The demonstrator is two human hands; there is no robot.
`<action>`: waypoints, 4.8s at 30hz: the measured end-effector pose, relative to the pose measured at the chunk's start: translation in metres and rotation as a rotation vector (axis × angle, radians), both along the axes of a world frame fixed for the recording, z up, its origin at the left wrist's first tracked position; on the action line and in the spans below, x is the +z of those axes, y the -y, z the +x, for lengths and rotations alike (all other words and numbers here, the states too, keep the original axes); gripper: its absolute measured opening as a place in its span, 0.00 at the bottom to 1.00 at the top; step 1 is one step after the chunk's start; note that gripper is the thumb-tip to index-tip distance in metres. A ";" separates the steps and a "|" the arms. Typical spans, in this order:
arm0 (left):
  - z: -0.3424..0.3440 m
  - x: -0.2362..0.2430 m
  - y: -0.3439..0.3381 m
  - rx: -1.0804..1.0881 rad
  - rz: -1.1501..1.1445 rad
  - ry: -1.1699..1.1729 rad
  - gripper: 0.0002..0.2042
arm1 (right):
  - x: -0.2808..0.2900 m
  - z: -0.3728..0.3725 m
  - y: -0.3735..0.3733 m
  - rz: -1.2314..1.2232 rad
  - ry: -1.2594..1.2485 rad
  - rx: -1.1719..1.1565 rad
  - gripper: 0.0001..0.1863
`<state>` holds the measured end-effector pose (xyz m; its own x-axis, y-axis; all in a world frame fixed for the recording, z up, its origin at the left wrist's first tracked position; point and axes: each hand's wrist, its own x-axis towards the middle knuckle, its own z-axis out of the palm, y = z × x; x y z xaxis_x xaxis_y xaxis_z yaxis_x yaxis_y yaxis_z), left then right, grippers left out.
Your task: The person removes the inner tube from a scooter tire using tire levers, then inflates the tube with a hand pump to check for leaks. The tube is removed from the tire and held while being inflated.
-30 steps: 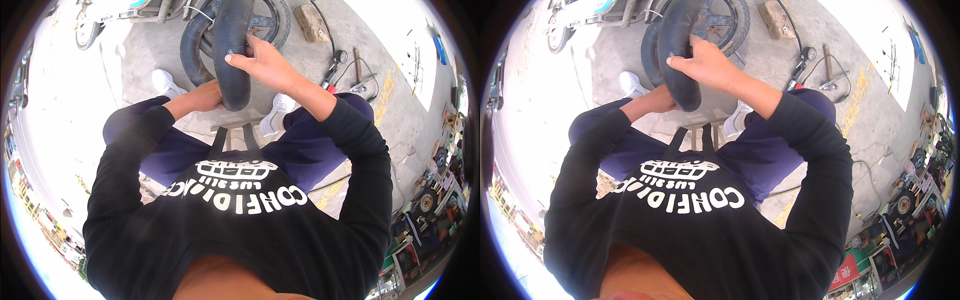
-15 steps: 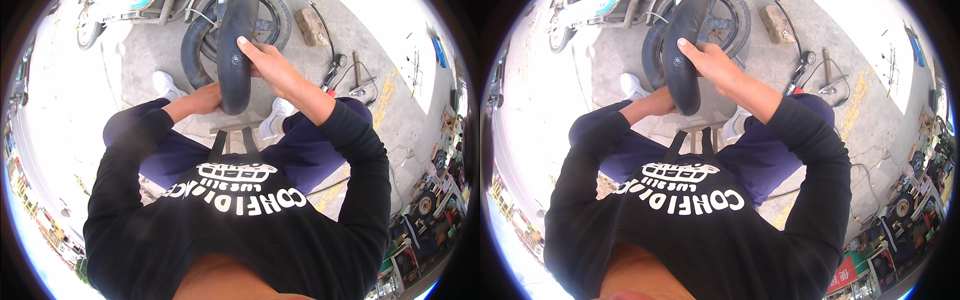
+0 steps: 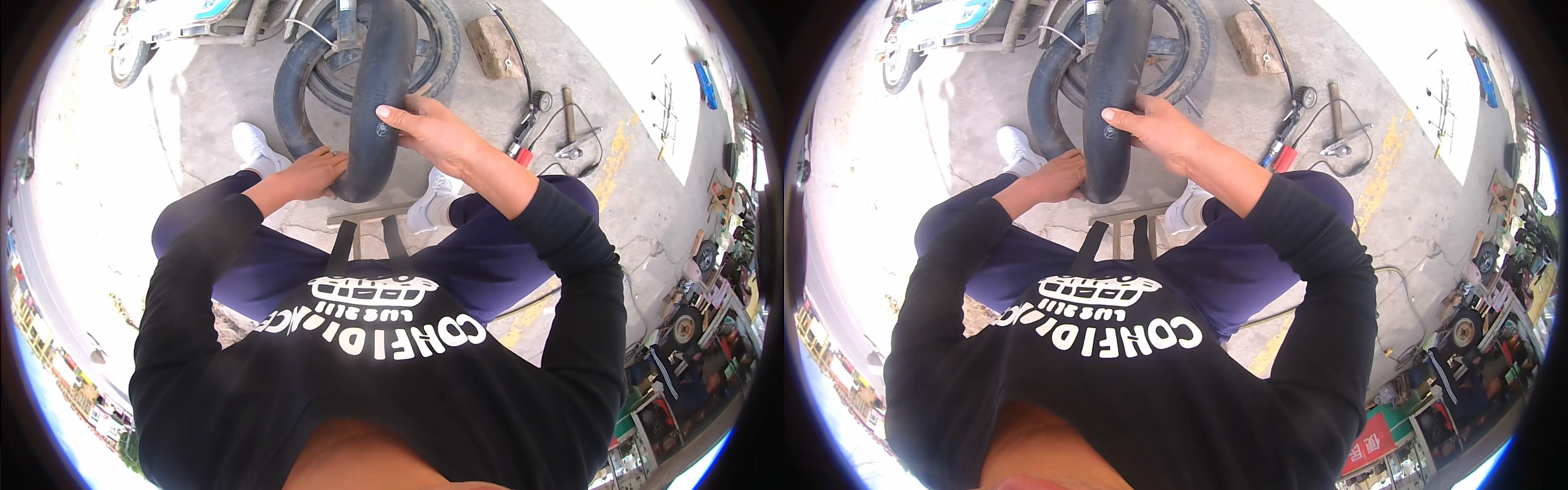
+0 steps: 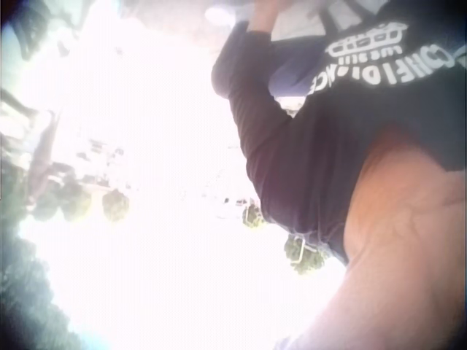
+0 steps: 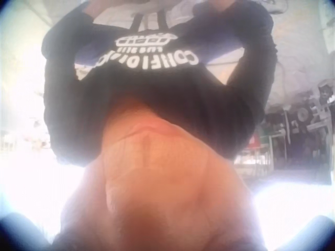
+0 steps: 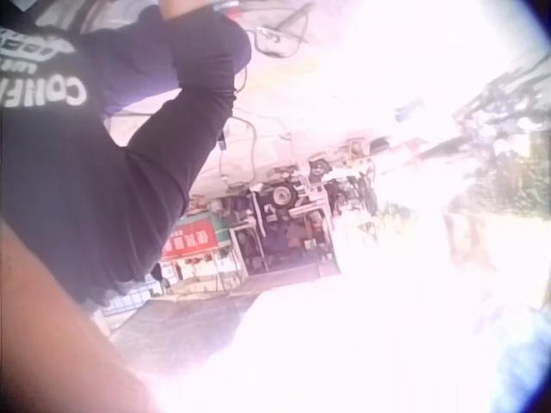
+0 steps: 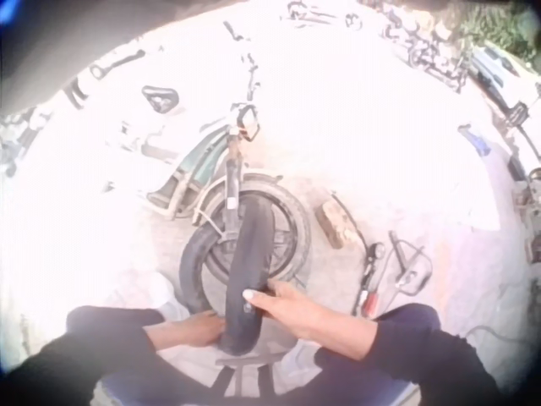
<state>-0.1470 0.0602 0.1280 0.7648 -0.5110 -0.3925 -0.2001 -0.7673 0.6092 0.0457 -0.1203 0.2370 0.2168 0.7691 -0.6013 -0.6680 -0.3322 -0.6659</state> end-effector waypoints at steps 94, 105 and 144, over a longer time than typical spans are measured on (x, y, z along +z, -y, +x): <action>-0.037 -0.023 -0.031 1.368 -1.976 -0.550 0.22 | -0.123 0.083 0.041 -0.598 1.339 0.265 0.45; 0.023 0.058 0.010 1.059 -2.113 -0.330 0.33 | -0.144 0.084 0.041 -0.629 1.340 0.210 0.44; 0.132 0.059 0.105 1.593 -1.165 0.201 0.52 | -0.201 0.104 0.090 -0.365 0.474 -0.114 0.43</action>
